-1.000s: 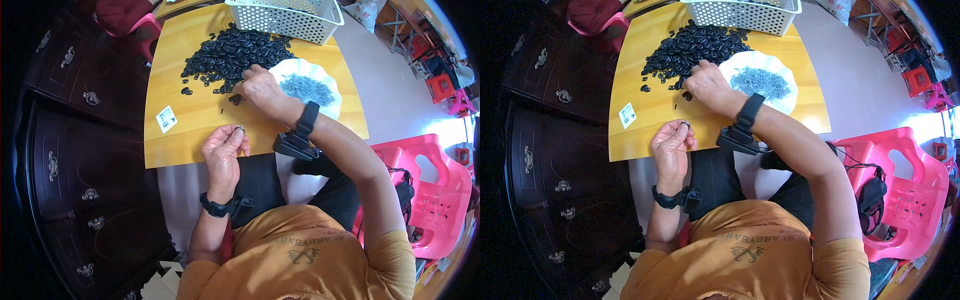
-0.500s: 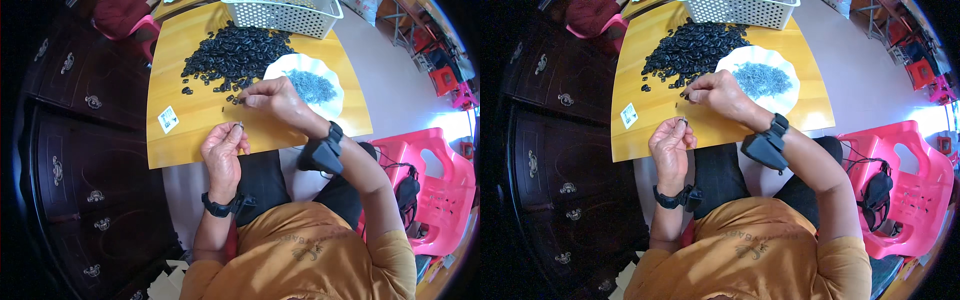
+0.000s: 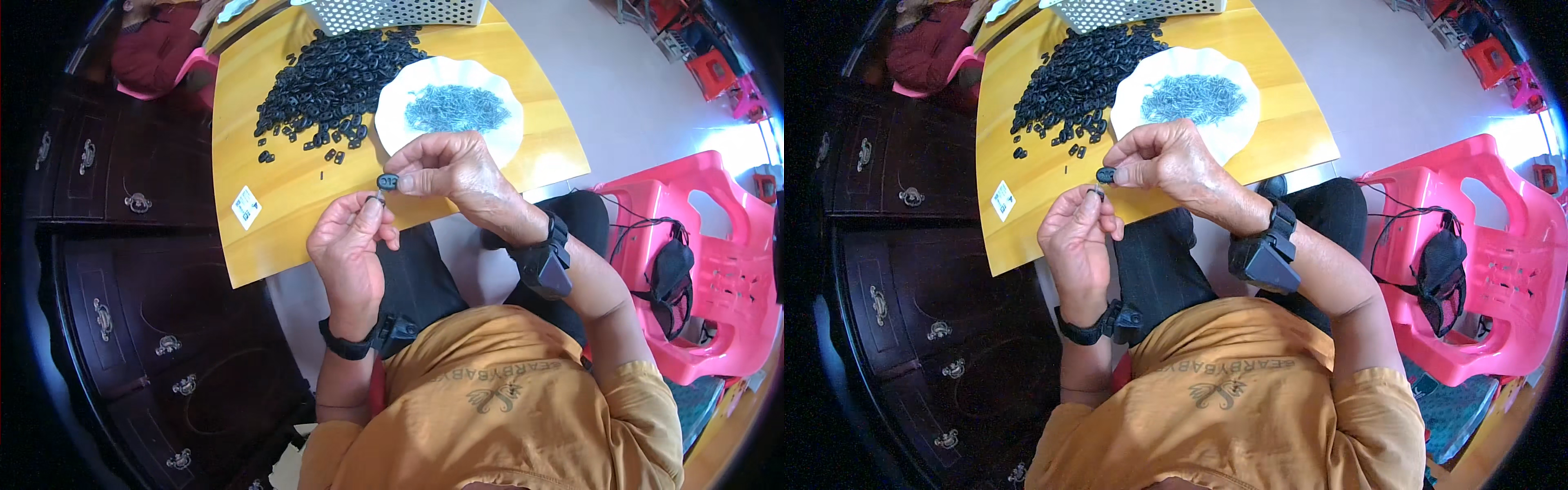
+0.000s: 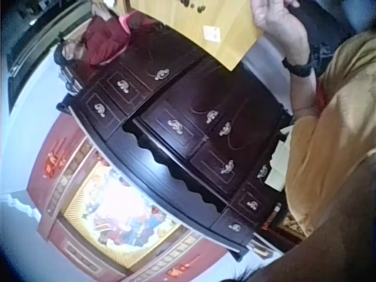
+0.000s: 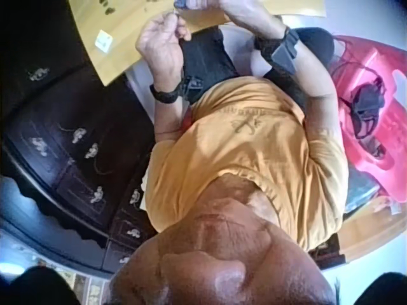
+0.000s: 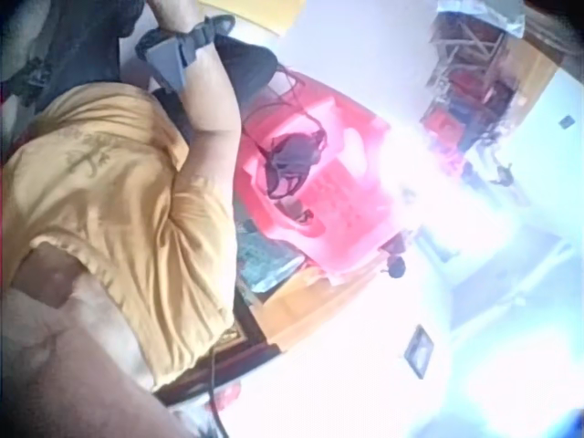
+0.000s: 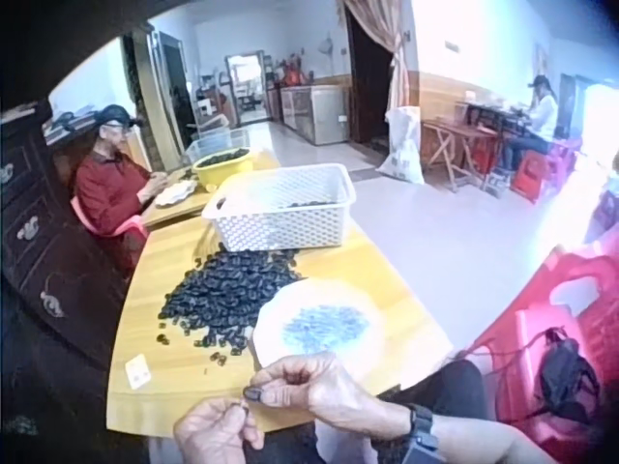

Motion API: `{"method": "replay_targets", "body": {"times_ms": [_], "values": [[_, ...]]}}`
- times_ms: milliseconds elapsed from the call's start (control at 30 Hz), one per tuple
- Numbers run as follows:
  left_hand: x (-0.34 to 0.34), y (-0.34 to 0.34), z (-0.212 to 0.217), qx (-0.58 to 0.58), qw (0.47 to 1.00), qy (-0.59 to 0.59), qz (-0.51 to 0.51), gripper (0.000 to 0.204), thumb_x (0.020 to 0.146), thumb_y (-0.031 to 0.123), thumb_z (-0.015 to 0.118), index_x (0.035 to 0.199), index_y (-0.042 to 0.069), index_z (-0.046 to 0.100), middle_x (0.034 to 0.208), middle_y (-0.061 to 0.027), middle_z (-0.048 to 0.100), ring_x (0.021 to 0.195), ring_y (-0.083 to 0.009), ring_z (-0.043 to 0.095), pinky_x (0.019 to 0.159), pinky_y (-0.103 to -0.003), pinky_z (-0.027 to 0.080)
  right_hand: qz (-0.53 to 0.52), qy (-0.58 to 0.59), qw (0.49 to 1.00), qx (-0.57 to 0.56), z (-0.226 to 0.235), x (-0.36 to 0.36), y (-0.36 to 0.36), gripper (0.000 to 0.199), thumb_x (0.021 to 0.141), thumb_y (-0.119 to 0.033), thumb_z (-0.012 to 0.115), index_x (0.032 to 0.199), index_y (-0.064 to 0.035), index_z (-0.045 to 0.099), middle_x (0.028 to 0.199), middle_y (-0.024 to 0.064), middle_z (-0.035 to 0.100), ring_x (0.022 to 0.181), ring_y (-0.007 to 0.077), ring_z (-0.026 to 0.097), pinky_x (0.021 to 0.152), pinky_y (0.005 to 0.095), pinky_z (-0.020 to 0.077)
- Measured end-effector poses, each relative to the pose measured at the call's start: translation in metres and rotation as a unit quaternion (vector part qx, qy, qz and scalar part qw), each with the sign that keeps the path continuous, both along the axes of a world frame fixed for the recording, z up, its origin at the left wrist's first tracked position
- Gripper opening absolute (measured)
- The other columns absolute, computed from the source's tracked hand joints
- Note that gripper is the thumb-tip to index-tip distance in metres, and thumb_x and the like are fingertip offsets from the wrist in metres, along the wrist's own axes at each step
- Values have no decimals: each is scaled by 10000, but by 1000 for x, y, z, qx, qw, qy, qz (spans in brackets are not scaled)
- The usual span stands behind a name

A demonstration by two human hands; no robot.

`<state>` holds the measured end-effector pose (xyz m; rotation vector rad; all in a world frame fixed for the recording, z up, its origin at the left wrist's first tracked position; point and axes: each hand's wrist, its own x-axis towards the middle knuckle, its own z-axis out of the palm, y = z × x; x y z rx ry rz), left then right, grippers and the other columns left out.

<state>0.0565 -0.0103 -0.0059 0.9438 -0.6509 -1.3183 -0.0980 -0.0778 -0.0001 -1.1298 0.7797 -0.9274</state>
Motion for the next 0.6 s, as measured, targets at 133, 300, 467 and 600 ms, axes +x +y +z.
{"method": "replay_targets", "body": {"times_ms": [133,300,467,600], "values": [[-6,1,1,10,1000,-12,-1,96,867,27,563,916,-55,573,744,-101,597,566,-134,536,511,-248,441,-5,-64,998,27,-8,-4,2,217,732,-9,708,941,19,658,816,41,661,744,86,600,720,201,476],[-5,-10,-3,16,998,-31,49,112,864,39,572,935,-48,565,769,-98,602,591,-118,540,528,-235,440,-33,-23,999,27,-11,0,-2,203,738,-1,692,937,21,655,824,38,660,744,83,596,721,206,479],[-3,-21,-1,-6,993,-60,97,127,859,34,582,954,-46,555,780,-91,607,604,-110,547,533,-221,437,-49,-5,999,-8,-9,11,-6,202,737,3,677,934,32,649,832,40,651,739,84,584,710,210,473],[-6,-27,-3,-15,989,-67,131,142,827,-19,603,954,-50,548,770,-87,609,598,-110,555,522,-212,436,-87,14,996,-2,-10,19,-5,190,741,3,665,926,40,642,835,49,648,734,88,577,691,212,469]]}}
